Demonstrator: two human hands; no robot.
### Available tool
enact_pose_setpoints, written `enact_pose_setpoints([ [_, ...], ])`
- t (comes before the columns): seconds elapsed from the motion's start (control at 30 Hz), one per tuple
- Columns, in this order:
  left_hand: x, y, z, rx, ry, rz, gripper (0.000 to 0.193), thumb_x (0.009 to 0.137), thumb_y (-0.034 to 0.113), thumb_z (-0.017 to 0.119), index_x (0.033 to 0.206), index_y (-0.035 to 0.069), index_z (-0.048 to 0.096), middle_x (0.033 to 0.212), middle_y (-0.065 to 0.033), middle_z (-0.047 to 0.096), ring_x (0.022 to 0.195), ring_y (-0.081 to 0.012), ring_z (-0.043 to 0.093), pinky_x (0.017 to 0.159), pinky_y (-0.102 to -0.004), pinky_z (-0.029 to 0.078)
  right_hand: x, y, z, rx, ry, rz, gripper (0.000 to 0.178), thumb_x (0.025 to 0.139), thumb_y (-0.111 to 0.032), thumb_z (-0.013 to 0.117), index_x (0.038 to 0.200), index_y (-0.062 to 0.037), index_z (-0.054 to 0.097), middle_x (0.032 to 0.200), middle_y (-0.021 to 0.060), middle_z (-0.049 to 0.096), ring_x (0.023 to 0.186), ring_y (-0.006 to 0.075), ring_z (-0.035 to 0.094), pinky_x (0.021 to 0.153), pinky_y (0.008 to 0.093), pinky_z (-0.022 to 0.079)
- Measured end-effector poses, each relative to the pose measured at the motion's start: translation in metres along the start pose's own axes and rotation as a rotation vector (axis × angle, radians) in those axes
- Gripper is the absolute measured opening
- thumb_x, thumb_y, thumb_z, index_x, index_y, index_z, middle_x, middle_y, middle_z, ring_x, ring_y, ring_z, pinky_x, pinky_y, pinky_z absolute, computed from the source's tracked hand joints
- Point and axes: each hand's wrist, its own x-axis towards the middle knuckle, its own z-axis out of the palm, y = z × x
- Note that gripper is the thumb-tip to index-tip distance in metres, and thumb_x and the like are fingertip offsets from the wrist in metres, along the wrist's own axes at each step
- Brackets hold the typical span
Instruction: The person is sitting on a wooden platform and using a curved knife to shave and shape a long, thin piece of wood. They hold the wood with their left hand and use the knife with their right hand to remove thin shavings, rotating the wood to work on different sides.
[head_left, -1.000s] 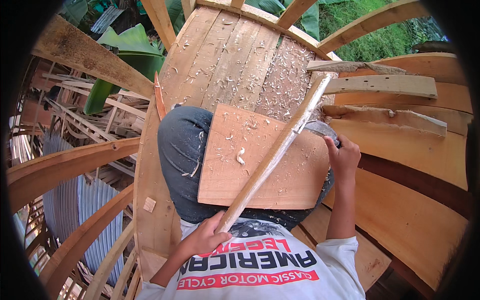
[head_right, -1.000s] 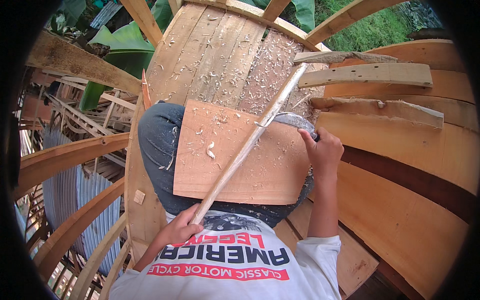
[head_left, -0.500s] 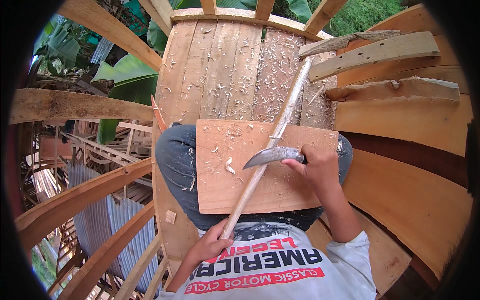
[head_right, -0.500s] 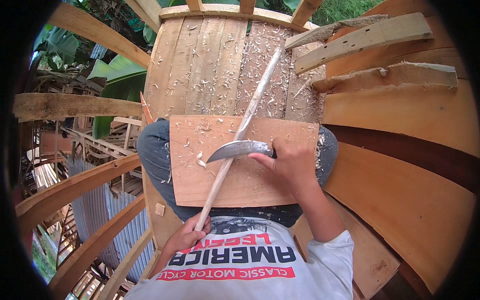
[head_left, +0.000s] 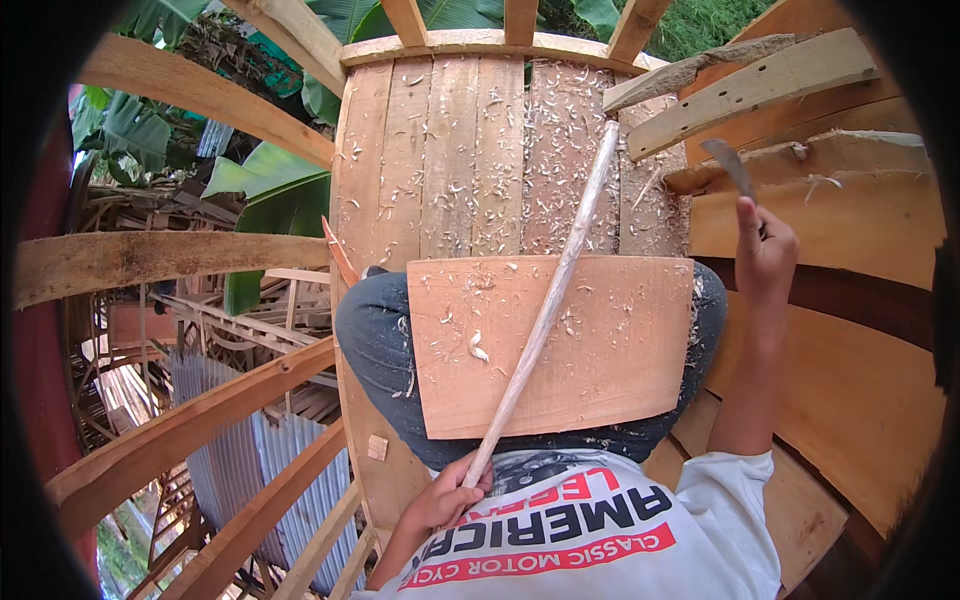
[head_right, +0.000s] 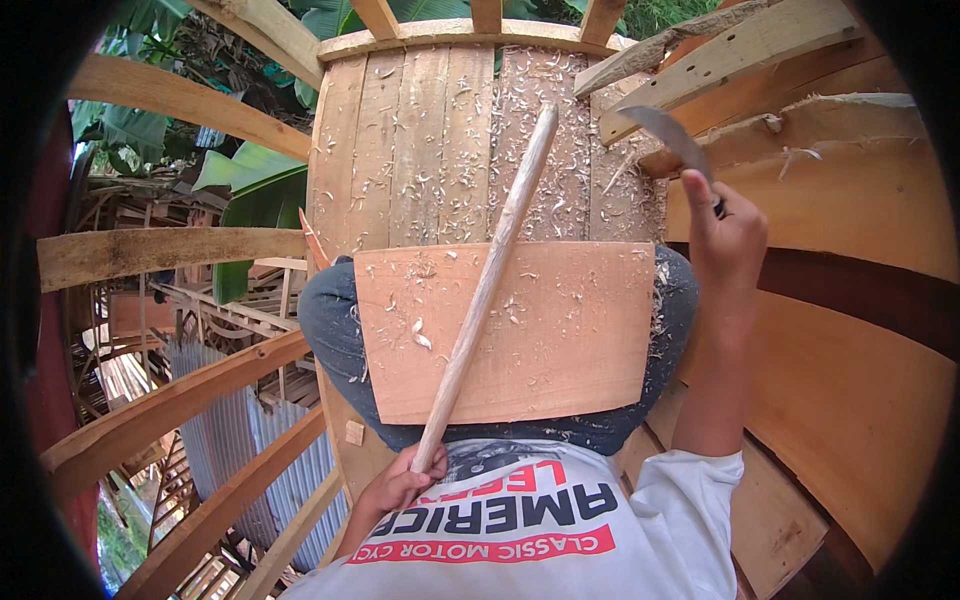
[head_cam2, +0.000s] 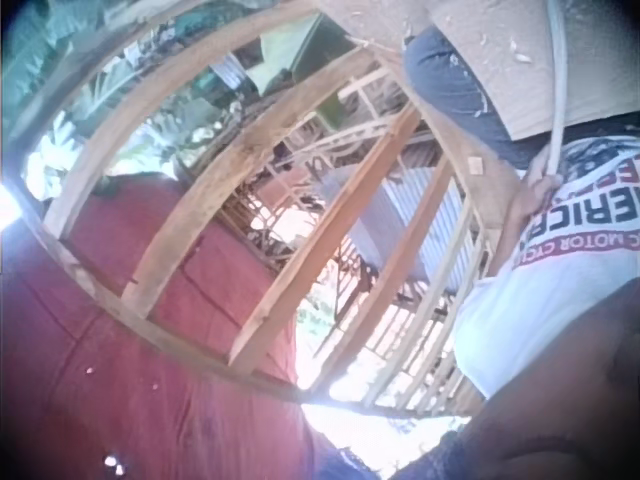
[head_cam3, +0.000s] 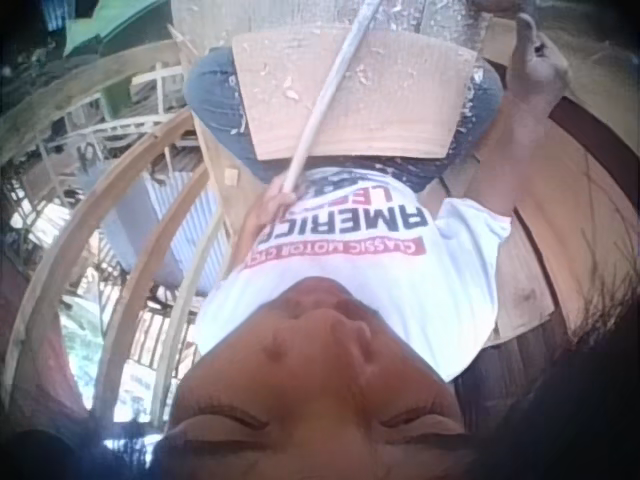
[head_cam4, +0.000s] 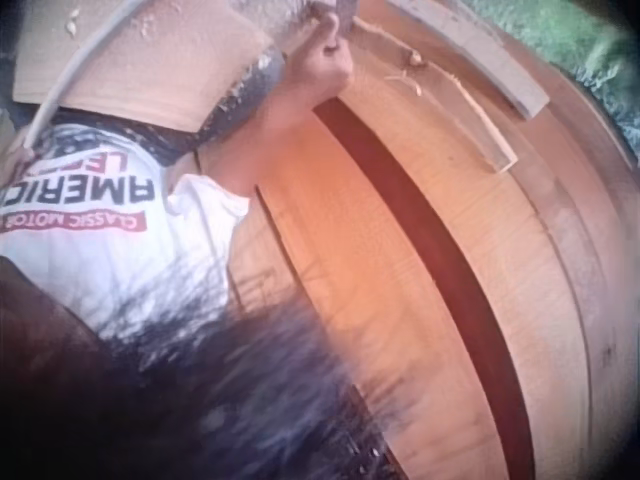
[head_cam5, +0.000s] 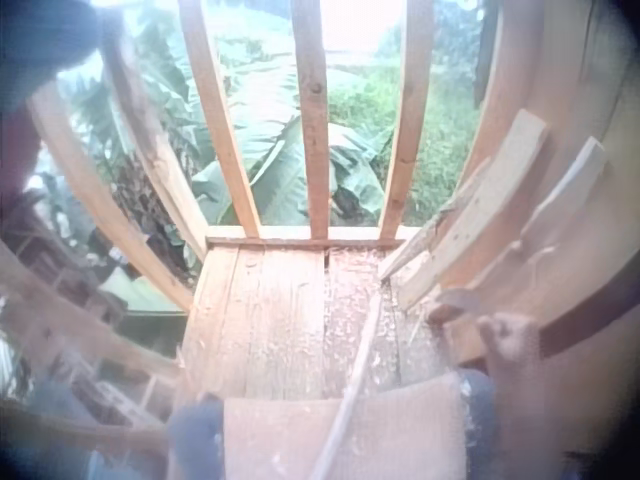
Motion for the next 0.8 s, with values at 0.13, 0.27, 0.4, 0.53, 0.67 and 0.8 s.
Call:
enact_pose_setpoints([
  [0.13,0.004,0.005,-0.004,-0.116,-0.035,-0.071,0.05,0.073,0.039,0.062,0.1,0.002,0.042,0.079,-0.001,0.038,0.072,-0.0092,0.033,0.066,-0.0199,0.03,-0.061,-0.029,0.03,-0.073,-0.326,-0.152,0.058,0.077,-0.057,0.065,0.064,-0.0005,0.061,0.053,0.0179,0.053,0.054,0.0344,0.059,0.051,0.0404,0.045],
  [0.27,0.001,0.003,-0.013,-0.225,-0.086,-0.105,0.057,0.074,0.041,0.06,0.11,-0.001,0.043,0.085,-0.0033,0.043,0.079,-0.0107,0.041,0.076,-0.0206,0.034,-0.098,-0.04,0.031,0.043,-0.489,-0.129,0.057,0.075,-0.055,0.068,0.06,-0.0009,0.059,0.052,0.0164,0.054,0.051,0.0325,0.058,0.048,0.0385,0.044],
  [0.4,-0.01,0.009,-0.022,-0.246,0.059,-0.187,0.068,0.079,0.044,0.058,0.125,-0.006,0.045,0.11,-0.0117,0.054,0.108,-0.0192,0.051,0.1,-0.028,0.034,-0.113,-0.045,0.034,0.161,-0.531,-0.221,0.056,0.072,-0.056,0.069,0.058,-0.0024,0.059,0.051,0.0149,0.054,0.049,0.0314,0.058,0.047,0.0381,0.044],
  [0.53,-0.018,0.018,-0.026,-0.291,0.051,-0.273,0.073,0.083,0.047,0.056,0.128,-0.008,0.044,0.119,-0.014,0.053,0.108,-0.0188,0.052,0.096,-0.0287,0.038,-0.128,-0.043,0.038,0.199,-0.558,-0.254,0.056,0.072,-0.057,0.068,0.057,-0.0039,0.059,0.05,0.013,0.055,0.047,0.0305,0.058,0.046,0.0372,0.046],
  [0.67,-0.016,0.029,-0.014,-0.232,0.08,-0.263,0.072,0.085,0.048,0.055,0.128,-0.008,0.043,0.122,-0.0153,0.052,0.11,-0.0196,0.052,0.096,-0.0283,0.04,-0.139,-0.046,0.037,0.163,-0.542,-0.282,0.058,0.074,-0.059,0.065,0.057,-0.0042,0.061,0.049,0.0129,0.055,0.046,0.0303,0.058,0.045,0.0361,0.046],
  [0.8,-0.018,0.031,-0.002,-0.227,0.152,-0.232,0.072,0.087,0.05,0.053,0.129,-0.008,0.043,0.124,-0.0153,0.051,0.112,-0.0197,0.051,0.097,-0.0283,0.039,-0.14,-0.056,0.04,0.065,-0.544,-0.329,0.063,0.076,-0.064,0.059,0.058,-0.0036,0.062,0.049,0.0137,0.056,0.046,0.0292,0.06,0.045,0.0361,0.047],
])
